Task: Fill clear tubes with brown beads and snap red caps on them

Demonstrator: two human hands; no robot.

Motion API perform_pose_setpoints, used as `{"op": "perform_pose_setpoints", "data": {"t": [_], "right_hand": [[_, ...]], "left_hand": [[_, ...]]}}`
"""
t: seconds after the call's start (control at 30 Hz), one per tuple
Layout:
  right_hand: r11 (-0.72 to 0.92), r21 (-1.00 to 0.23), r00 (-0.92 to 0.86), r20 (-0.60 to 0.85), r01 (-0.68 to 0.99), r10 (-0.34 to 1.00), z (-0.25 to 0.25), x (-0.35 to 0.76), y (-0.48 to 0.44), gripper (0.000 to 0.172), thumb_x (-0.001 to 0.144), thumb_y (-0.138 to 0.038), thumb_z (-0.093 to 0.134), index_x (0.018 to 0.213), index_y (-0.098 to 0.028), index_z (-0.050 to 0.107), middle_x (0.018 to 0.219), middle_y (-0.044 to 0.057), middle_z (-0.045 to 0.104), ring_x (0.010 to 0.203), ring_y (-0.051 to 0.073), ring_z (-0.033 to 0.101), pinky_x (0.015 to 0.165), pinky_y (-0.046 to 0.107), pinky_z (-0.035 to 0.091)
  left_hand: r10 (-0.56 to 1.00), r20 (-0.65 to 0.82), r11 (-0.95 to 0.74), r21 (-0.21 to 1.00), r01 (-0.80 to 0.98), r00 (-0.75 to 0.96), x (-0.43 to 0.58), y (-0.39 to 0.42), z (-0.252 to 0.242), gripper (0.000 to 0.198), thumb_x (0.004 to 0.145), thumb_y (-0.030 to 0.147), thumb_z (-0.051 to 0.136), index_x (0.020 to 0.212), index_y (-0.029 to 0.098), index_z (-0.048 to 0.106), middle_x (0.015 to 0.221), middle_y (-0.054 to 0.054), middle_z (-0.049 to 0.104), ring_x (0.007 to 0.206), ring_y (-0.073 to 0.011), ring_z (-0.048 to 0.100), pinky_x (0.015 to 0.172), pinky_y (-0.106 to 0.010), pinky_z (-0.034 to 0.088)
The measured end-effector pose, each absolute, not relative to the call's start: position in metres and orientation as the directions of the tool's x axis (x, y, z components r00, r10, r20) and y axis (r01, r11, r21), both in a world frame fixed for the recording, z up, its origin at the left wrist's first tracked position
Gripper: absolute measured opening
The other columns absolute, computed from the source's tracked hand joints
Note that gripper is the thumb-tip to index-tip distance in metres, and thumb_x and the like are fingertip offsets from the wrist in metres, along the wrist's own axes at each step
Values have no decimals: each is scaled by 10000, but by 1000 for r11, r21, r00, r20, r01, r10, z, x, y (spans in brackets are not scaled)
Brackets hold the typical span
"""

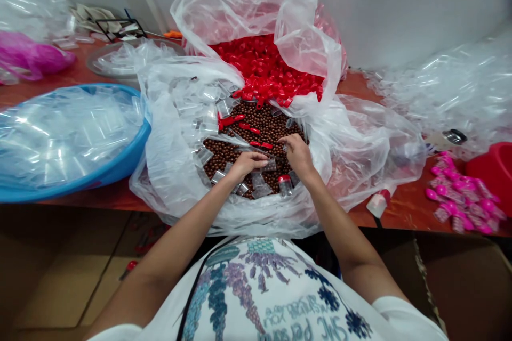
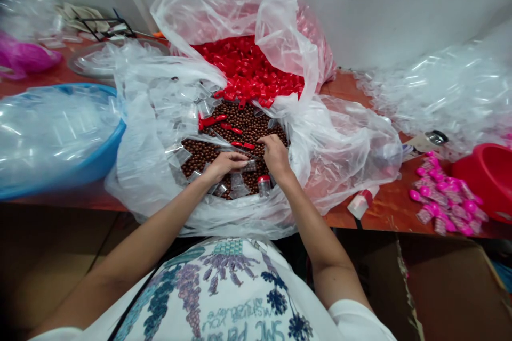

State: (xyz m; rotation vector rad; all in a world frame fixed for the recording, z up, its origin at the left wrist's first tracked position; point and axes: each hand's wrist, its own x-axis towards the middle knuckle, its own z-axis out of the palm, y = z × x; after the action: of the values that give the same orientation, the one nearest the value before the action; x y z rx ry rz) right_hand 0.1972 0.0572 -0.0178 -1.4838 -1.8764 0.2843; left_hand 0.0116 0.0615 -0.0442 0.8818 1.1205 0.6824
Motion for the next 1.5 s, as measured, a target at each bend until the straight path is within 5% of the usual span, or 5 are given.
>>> {"op": "perform_pose_setpoints", "data": {"t": [0.5,0.73,0.93,1.2,1.5], "right_hand": [[349,-301,-333,106,887,937,-34,156,82,301,883,-191,484,1153,-173,615,1071,107,638,997,223,506,899,338,370],[123,-920,-72,104,371,992,-23,161,65,247,814,-306,562,1035,-203,601,951,19,663,844,163,593,735,292,474],[-103,-991,-116,-92,-90,989,4,162,40,338,730,-438,635,975,-213,578,843,-1,666,726,125,601,535,199,442],[111,-949,-152,68,294,986,8,156,26,285,839,-420,515,811,-185,674,782,-2,667,745,138,595,667,241,459],[320,-806,-348,153,498,925,9,164,3,456,832,-371,578,1267,-248,518,1168,42,632,1045,210,585,917,365,445]], "left_hand": [[836,-414,532,774,-344,361,-27,28,-10,319,601,58,745,896,132,646,914,-56,675,827,-159,653,838,-333,518],[816,-319,543,712,-446,482,-36,15,-2,364,674,50,699,1010,143,594,1064,-91,654,990,-217,633,935,-425,480],[809,-368,564,706,-428,459,-25,10,-2,365,675,42,689,1013,143,597,1046,-86,652,943,-197,648,904,-405,501],[826,-392,548,724,-419,404,-13,2,-2,323,658,66,700,954,141,595,936,-55,659,859,-168,649,835,-385,527],[861,-348,485,782,-391,372,-12,-3,2,391,626,139,746,981,136,581,900,-45,660,802,-146,632,753,-294,526]]}}
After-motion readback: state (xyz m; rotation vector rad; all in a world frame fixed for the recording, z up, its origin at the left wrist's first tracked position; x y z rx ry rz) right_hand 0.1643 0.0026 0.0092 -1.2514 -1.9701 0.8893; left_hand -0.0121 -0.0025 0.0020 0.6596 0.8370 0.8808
